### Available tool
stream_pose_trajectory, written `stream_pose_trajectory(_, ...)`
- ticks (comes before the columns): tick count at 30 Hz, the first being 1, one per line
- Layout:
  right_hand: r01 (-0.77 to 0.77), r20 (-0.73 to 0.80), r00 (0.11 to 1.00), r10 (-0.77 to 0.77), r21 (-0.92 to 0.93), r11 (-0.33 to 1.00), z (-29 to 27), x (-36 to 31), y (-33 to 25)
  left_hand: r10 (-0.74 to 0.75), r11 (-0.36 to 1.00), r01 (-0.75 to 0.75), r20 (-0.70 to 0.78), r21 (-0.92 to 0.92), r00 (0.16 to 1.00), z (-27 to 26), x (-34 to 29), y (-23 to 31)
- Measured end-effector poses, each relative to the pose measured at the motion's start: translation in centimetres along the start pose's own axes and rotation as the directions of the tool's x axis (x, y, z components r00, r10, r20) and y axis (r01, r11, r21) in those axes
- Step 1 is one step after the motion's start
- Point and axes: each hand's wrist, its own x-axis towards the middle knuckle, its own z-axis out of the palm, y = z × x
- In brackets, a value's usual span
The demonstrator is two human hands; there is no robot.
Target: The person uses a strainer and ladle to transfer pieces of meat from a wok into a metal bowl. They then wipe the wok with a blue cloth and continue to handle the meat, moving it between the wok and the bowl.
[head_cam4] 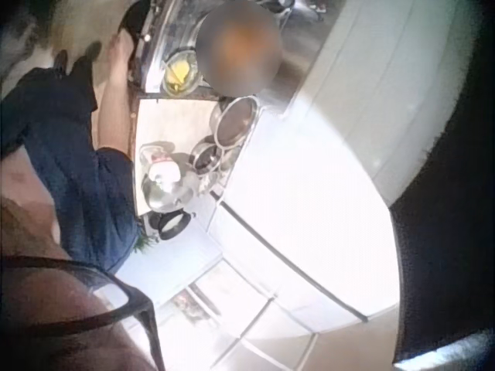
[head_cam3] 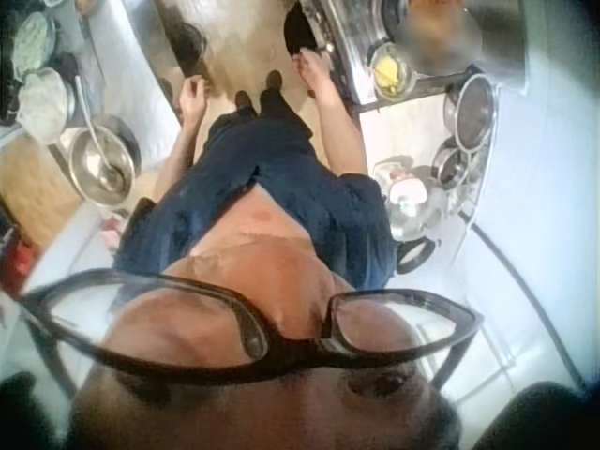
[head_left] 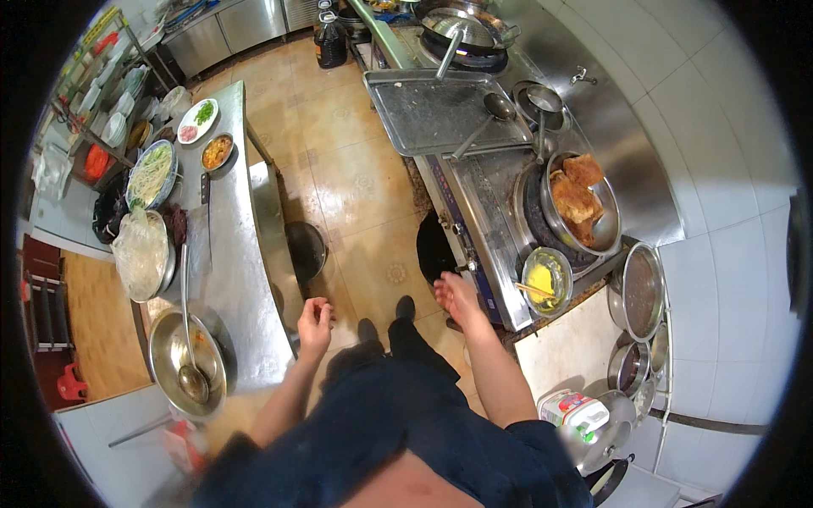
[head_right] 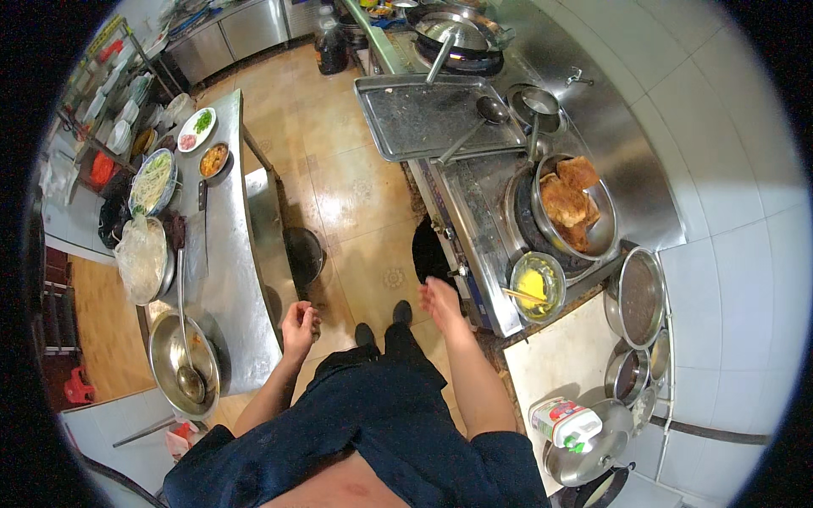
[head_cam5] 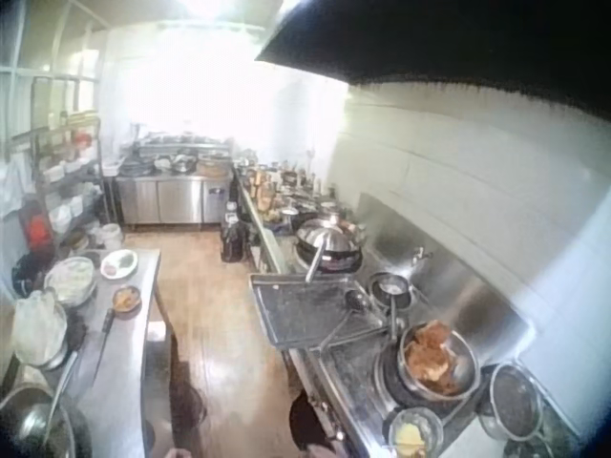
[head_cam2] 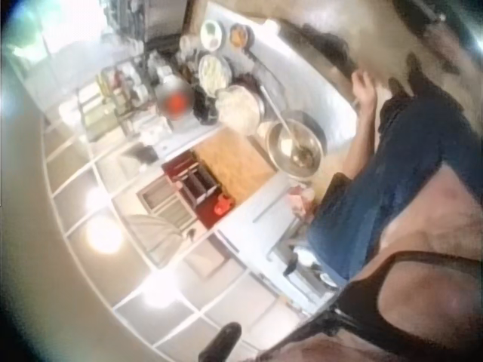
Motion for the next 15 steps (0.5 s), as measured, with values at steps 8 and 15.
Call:
stream_pose_trajectory(8, -0.117, -0.162, 0.981, 0.109, -0.040, 0.992, -8.8, -7.9, 8.5, 0.016, 0.997, -0.015, -0.008, 0.070, 1.000, 0.2, -4.2, 2.7)
stream_pose_trajectory(15, -0.081, -0.087, 0.993, 0.085, 0.038, 0.996, -13.0, -11.3, 12.1, 0.072, 0.982, -0.061, -0.057, 0.181, 0.996, 2.0, -11.7, 2.9)
